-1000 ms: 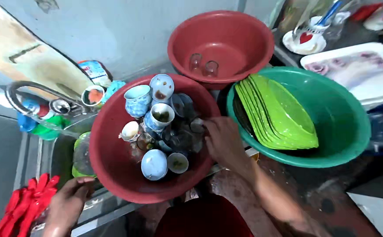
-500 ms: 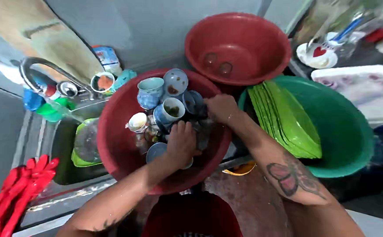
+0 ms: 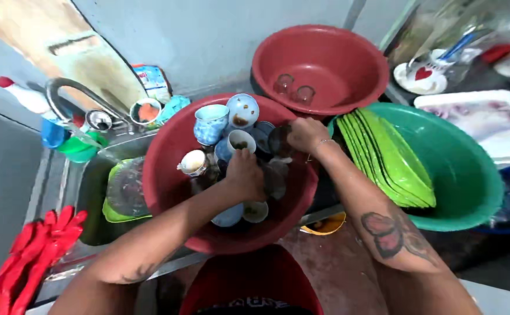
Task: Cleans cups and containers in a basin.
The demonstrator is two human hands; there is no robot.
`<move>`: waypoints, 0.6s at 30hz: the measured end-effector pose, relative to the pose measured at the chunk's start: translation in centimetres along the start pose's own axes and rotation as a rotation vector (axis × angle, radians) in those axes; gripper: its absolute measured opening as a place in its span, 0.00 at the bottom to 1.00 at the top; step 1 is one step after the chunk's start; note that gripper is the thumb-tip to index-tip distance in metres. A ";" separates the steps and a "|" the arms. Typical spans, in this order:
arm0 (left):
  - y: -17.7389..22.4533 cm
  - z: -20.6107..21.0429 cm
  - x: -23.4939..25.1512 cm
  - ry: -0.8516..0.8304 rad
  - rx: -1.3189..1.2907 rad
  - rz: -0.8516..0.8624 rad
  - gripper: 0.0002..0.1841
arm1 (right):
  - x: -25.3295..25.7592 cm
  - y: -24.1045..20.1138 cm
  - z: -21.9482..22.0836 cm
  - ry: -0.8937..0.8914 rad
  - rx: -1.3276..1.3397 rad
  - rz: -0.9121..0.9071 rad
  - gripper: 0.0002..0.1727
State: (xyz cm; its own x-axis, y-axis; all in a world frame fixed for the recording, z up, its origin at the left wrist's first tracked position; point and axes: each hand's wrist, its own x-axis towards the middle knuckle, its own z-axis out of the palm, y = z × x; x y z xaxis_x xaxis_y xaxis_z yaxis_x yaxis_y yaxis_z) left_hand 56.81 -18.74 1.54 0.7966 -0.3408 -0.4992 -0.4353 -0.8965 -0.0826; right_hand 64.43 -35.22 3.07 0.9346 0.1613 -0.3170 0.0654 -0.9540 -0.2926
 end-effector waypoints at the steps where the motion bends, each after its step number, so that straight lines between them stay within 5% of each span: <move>1: -0.6 -0.5 -0.9 -0.016 -0.017 -0.008 0.33 | 0.2 -0.2 0.1 0.003 0.016 0.008 0.17; 5: -6.7 -0.2 -4.3 0.076 -0.318 -0.008 0.32 | 0.2 -1.1 -0.6 0.039 0.037 0.048 0.18; 9: -12.5 2.6 -8.2 0.227 -1.212 -0.053 0.19 | 0.8 -1.2 -1.0 0.099 0.228 0.134 0.19; 12: -14.5 6.5 -8.9 0.443 -1.853 0.054 0.28 | 2.4 -0.8 0.2 0.142 0.381 0.165 0.20; 18: -14.9 9.2 -8.9 0.623 -2.051 0.085 0.19 | 2.9 -2.0 -0.3 0.113 0.298 0.143 0.20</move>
State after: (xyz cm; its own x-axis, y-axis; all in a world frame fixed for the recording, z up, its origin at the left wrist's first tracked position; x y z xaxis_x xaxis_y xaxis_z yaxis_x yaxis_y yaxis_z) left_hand 52.32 0.28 -0.71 0.9899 -0.0269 -0.1392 0.1408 0.3058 0.9416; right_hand 67.13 -32.95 2.95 0.9609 -0.0134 -0.2765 -0.1579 -0.8468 -0.5080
